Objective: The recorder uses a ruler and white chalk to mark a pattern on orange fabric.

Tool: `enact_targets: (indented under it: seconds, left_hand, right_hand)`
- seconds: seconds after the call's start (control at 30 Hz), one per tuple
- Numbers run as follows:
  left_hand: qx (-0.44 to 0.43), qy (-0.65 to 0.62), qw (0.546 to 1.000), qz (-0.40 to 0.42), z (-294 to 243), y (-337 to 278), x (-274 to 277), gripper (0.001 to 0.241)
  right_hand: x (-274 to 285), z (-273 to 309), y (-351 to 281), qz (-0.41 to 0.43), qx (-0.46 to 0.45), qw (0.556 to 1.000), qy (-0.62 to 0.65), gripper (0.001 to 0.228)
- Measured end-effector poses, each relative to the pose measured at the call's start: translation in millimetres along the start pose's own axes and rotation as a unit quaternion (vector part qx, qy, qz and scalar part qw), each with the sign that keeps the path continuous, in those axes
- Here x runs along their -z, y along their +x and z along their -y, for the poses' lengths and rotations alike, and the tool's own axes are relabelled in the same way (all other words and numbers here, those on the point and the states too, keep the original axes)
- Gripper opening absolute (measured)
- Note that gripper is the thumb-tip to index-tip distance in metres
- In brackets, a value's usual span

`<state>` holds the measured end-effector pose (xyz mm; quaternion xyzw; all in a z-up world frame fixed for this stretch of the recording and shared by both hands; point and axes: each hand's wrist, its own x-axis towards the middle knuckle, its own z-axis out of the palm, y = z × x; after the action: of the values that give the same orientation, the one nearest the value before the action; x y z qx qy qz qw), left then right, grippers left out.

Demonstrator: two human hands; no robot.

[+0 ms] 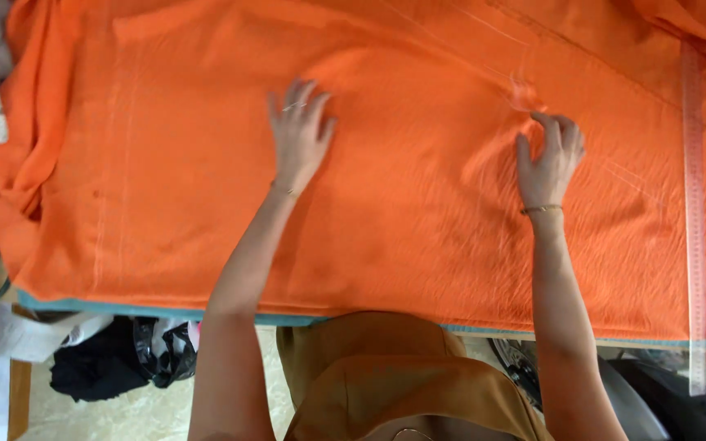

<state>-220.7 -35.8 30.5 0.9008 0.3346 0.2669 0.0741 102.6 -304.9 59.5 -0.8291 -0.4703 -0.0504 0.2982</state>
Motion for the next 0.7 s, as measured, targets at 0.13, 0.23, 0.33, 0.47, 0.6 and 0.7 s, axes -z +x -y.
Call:
enact_targets:
  seconds: [0.13,0.23,0.33,0.47,0.6,0.7]
  left_hand:
    - [0.083,0.033,0.996,-0.010,51,-71,59,0.042]
    - [0.152,0.067,0.986,-0.017,81,-121,91,0.043]
    - [0.227,0.093,0.969,-0.027,102,-163,117,0.042]
    - [0.283,0.115,0.951,-0.052,119,-200,141,0.040]
    - [0.316,0.140,0.936,-0.064,127,-223,154,0.039]
    - [0.323,0.162,0.930,-0.069,138,-237,161,0.039]
  right_hand:
    - [22,-73,-40,0.011,0.001,0.999,-0.039,0.036]
    - [42,-210,-82,-0.026,-0.023,0.994,-0.106,0.038]
    - [67,-345,-126,-0.085,-0.059,0.970,-0.219,0.040]
    - [86,-439,-173,-0.092,-0.167,0.956,-0.223,0.042]
    - [88,-469,-189,-0.130,-0.174,0.943,-0.253,0.034]
    - [98,-454,-180,-0.097,-0.293,0.922,-0.235,0.027]
